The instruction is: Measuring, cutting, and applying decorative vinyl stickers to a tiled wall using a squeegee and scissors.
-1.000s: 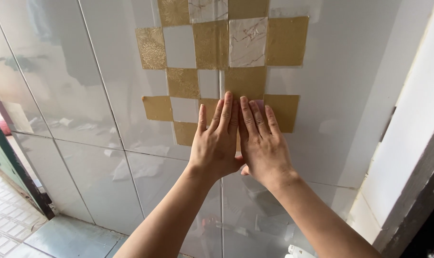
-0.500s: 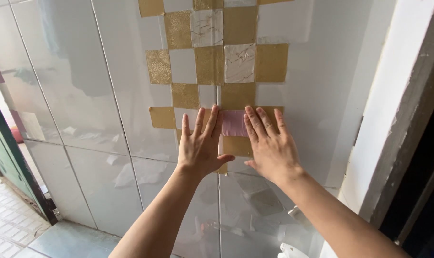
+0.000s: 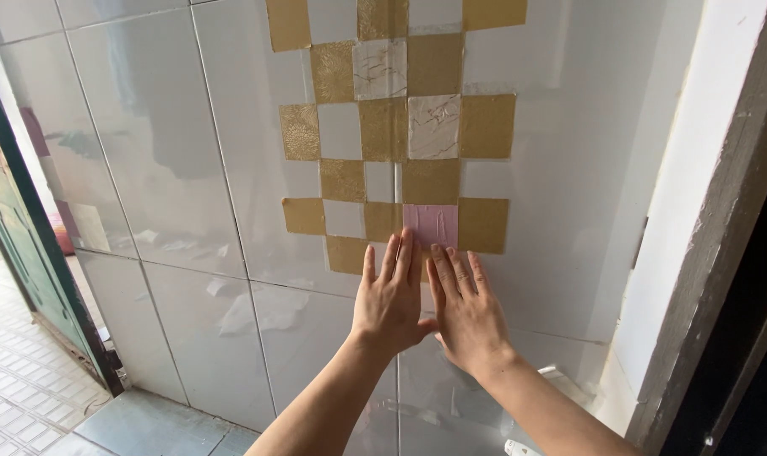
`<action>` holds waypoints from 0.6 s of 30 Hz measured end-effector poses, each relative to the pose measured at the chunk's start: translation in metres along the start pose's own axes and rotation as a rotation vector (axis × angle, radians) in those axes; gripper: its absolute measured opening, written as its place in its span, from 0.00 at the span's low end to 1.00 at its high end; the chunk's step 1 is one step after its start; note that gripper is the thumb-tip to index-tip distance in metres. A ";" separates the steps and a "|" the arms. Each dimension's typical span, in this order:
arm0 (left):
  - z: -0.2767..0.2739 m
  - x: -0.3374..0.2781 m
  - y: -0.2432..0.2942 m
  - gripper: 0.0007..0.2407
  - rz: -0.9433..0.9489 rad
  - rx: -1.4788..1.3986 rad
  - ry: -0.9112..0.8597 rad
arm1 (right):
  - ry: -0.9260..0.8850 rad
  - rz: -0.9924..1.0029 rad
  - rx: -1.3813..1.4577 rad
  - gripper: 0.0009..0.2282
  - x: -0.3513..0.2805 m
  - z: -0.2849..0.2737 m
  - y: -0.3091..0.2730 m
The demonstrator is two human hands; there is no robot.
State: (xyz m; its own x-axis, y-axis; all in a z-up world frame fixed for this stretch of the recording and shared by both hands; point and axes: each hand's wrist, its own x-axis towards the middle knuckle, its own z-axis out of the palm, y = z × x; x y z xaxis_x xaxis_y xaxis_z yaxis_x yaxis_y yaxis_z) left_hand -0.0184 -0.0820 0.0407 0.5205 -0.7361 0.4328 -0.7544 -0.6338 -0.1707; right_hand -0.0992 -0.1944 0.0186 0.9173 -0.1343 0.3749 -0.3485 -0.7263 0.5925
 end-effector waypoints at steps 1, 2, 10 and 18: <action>0.001 0.005 0.002 0.53 0.001 0.010 0.015 | 0.038 0.001 0.037 0.44 0.002 0.001 0.000; 0.003 0.011 0.003 0.52 0.002 0.020 0.029 | 0.077 0.003 0.075 0.41 0.005 0.003 0.000; 0.008 0.012 -0.015 0.52 0.117 -0.092 0.243 | 0.172 0.093 0.113 0.45 0.009 0.016 -0.010; -0.006 -0.010 -0.012 0.52 0.058 0.034 -0.107 | -0.111 0.067 0.151 0.46 0.002 -0.019 -0.019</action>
State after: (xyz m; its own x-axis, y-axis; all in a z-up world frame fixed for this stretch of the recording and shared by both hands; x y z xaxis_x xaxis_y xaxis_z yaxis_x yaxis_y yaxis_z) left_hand -0.0170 -0.0655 0.0441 0.5174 -0.7916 0.3250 -0.7712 -0.5960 -0.2236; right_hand -0.0948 -0.1681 0.0211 0.9116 -0.2531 0.3240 -0.3842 -0.8048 0.4524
